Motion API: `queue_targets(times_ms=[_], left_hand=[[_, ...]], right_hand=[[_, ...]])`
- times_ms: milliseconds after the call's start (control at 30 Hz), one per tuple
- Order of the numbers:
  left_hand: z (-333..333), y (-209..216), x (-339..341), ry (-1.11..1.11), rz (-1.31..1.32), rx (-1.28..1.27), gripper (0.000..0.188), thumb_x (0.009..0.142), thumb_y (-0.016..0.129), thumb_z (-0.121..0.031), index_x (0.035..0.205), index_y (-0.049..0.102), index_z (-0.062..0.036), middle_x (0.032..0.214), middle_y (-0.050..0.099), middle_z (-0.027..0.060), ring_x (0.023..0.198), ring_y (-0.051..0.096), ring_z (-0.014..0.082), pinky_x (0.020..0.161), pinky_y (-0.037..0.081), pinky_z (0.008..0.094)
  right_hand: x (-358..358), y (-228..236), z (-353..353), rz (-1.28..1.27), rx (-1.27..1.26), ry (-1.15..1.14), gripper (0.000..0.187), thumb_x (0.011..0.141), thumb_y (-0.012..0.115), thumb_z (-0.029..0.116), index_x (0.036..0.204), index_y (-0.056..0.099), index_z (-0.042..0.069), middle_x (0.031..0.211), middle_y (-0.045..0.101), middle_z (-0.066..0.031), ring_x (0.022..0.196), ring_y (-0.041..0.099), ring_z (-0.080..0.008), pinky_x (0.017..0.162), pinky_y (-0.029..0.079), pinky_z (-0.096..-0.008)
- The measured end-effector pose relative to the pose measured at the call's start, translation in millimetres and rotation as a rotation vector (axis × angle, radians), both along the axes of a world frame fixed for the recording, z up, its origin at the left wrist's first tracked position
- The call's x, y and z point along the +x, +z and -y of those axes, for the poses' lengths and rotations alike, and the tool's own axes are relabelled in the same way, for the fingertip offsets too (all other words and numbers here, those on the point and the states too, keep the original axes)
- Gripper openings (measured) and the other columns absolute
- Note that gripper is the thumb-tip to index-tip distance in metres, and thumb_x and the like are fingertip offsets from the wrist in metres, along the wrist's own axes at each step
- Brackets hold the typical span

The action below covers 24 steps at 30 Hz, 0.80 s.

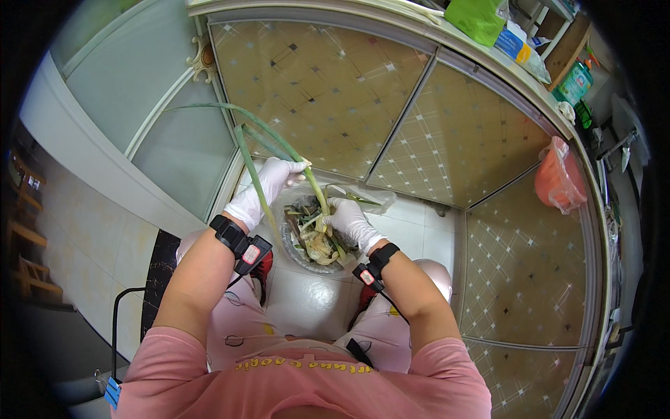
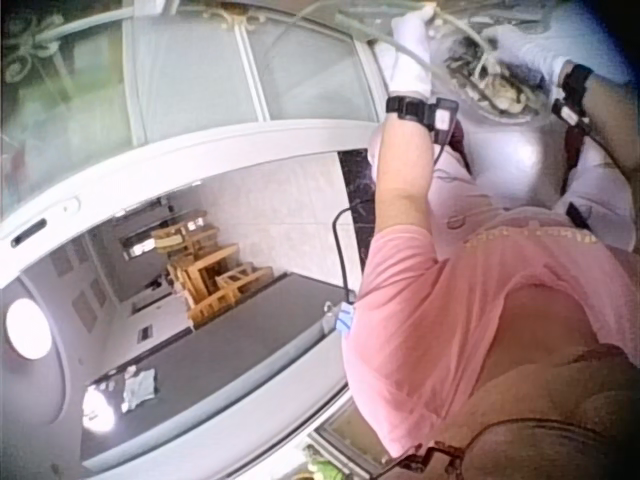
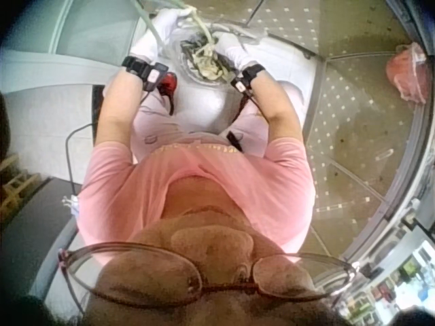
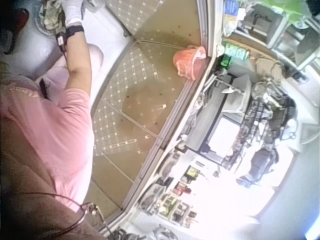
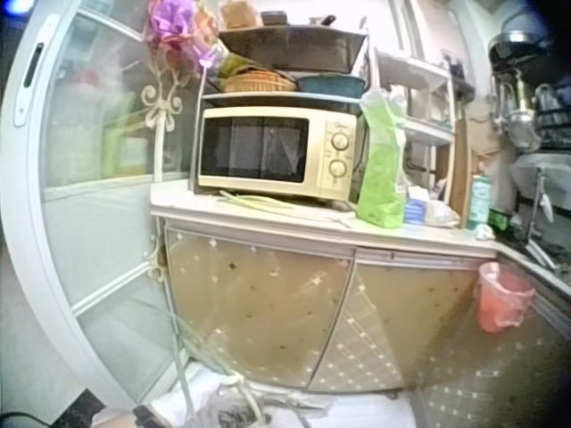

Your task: The person sits on the floor and peels the outer layers off green onions by hand, placing the discarded skins into a bowl. The cleaned onions are set aside on the counter.

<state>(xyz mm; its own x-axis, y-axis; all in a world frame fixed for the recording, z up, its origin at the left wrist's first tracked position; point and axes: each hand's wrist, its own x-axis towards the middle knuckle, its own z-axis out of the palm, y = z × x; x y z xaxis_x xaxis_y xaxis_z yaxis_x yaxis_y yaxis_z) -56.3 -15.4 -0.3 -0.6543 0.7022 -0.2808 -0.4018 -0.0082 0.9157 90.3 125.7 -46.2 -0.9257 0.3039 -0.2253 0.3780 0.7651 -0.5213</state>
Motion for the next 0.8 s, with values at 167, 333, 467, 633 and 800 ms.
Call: queue_targets(times_ms=[167, 333, 467, 633, 800], left_hand=[[-3.5, -8.5, 16.5, -0.128, -0.130, -0.175, 0.019, 0.078, 0.065, -0.010, 0.096, 0.059, -0.0048, 0.075, 0.060, 0.0004, 0.060, 0.050, 0.0061, 0.046, 0.030, 0.0170], [-12.4, -25.0, 28.5, -0.196, -0.063, -0.249, 0.017, 0.080, 0.064, -0.009, 0.096, 0.060, -0.0064, 0.075, 0.059, -0.0004, 0.062, 0.053, 0.0054, 0.052, 0.039, 0.0164], [-16.1, -30.0, 28.0, -0.151, -0.076, -0.211, 0.017, 0.081, 0.064, -0.008, 0.097, 0.061, -0.0053, 0.079, 0.061, 0.0021, 0.065, 0.055, 0.0077, 0.060, 0.046, 0.0187], [-16.1, -29.4, 30.7, -0.167, -0.140, -0.229, 0.016, 0.080, 0.063, -0.005, 0.096, 0.063, -0.0021, 0.084, 0.063, 0.0050, 0.071, 0.059, 0.0106, 0.064, 0.048, 0.0206], [-13.5, -32.6, 32.3, -0.151, -0.189, -0.234, 0.015, 0.079, 0.063, -0.003, 0.094, 0.064, 0.0005, 0.085, 0.065, 0.0070, 0.072, 0.060, 0.0116, 0.066, 0.048, 0.0206]], right_hand=[[-1.7, 2.2, 2.4, -0.042, -0.090, -0.040, 0.028, 0.071, 0.068, 0.024, 0.093, 0.065, 0.006, 0.083, 0.062, -0.0188, 0.081, 0.060, -0.0329, 0.075, 0.046, -0.0388], [-5.5, -0.1, 0.2, -0.225, -0.112, -0.016, 0.033, 0.068, 0.070, 0.020, 0.097, 0.063, 0.006, 0.089, 0.062, -0.0186, 0.085, 0.060, -0.0330, 0.077, 0.047, -0.0376], [-4.3, -0.5, -1.5, -0.251, -0.279, -0.137, 0.037, 0.065, 0.073, 0.019, 0.097, 0.063, 0.004, 0.087, 0.063, -0.0192, 0.082, 0.061, -0.0324, 0.076, 0.048, -0.0371], [-0.4, 5.5, -0.4, -0.164, -0.225, -0.183, 0.037, 0.063, 0.075, 0.022, 0.091, 0.063, 0.003, 0.083, 0.063, -0.0194, 0.078, 0.061, -0.0337, 0.073, 0.048, -0.0378], [-0.7, 9.3, 9.4, -0.169, -0.014, -0.174, 0.027, 0.065, 0.074, 0.019, 0.085, 0.064, 0.003, 0.077, 0.063, -0.0194, 0.074, 0.061, -0.0333, 0.069, 0.048, -0.0374]])
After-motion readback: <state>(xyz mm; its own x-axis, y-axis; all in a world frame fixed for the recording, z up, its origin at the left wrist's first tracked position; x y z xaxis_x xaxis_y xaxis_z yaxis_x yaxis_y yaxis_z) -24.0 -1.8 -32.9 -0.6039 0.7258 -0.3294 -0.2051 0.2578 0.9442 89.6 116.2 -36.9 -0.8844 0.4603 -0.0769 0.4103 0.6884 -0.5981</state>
